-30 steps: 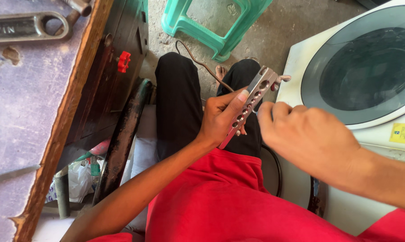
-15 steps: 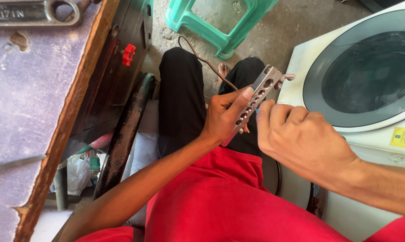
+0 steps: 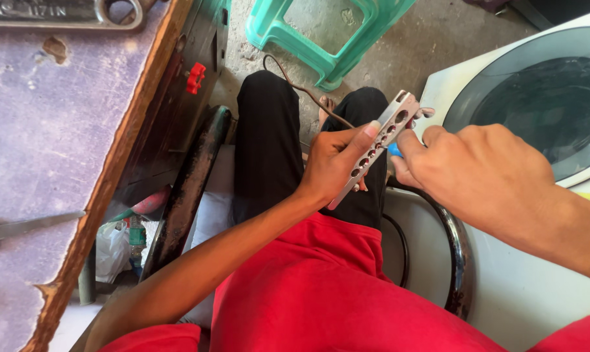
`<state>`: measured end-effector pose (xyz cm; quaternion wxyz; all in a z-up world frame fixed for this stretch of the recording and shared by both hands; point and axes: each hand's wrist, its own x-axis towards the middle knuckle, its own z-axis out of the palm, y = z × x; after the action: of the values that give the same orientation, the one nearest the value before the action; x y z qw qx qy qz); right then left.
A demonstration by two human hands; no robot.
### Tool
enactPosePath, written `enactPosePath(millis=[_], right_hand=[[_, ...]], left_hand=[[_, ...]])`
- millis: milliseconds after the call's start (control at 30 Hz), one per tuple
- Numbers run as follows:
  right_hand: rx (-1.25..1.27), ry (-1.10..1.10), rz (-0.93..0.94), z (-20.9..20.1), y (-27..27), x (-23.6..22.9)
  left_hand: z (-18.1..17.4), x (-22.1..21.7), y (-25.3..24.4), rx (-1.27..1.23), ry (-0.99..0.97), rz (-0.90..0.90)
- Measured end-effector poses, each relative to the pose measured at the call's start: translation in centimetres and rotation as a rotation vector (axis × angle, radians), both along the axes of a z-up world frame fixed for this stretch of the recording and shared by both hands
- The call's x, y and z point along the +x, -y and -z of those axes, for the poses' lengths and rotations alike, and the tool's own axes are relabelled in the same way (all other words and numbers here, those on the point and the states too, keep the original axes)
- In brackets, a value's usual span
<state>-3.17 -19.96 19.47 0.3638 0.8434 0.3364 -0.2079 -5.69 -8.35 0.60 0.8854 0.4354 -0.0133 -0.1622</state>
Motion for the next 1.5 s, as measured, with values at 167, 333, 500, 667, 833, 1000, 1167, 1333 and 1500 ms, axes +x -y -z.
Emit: enactPosePath(millis=[167, 333, 500, 667, 833, 1000, 1167, 1333, 1500], right_hand=[[-0.007, -0.062, 0.13, 0.1, 0.3, -0.5], [-0.031, -0.161, 0.298, 0.0, 0.2, 0.3], [0.019, -0.054, 0.106, 0.4, 0.1, -1.6], [0.02, 0.162, -0.088, 1.0, 0.2, -4.3], [0.099, 0.315, -0.1, 1.2, -0.1, -5.6], [0.076, 0.358, -0.103, -1.5, 3.0, -4.0], [0.68, 0.596, -0.009, -2.4, 6.4, 1.0], [1.165, 0.68, 0.23, -4.4, 7.5, -2.9], [1.653, 0.69, 0.651, -3.4, 8.6, -7.9]], left_hand=[[-0.1, -0.2, 0.1, -0.01, 0.001, 0.049], [0.0, -0.3, 0.0, -0.044, -0.002, 0.058], [0.3, -0.5, 0.0, -0.051, 0.006, 0.037], [-0.1, 0.0, -0.5, -0.073, 0.018, 0.005], [0.3, 1.0, -1.0, -0.114, 0.015, -0.031], [2.7, 0.8, -0.3, -0.167, 0.059, 0.066], [1.8, 1.0, 1.9, -0.213, -0.061, 0.294], [-0.5, 0.4, 5.0, -0.281, -0.23, 0.414], [0.6, -1.7, 7.2, -0.228, 0.007, 0.386]])
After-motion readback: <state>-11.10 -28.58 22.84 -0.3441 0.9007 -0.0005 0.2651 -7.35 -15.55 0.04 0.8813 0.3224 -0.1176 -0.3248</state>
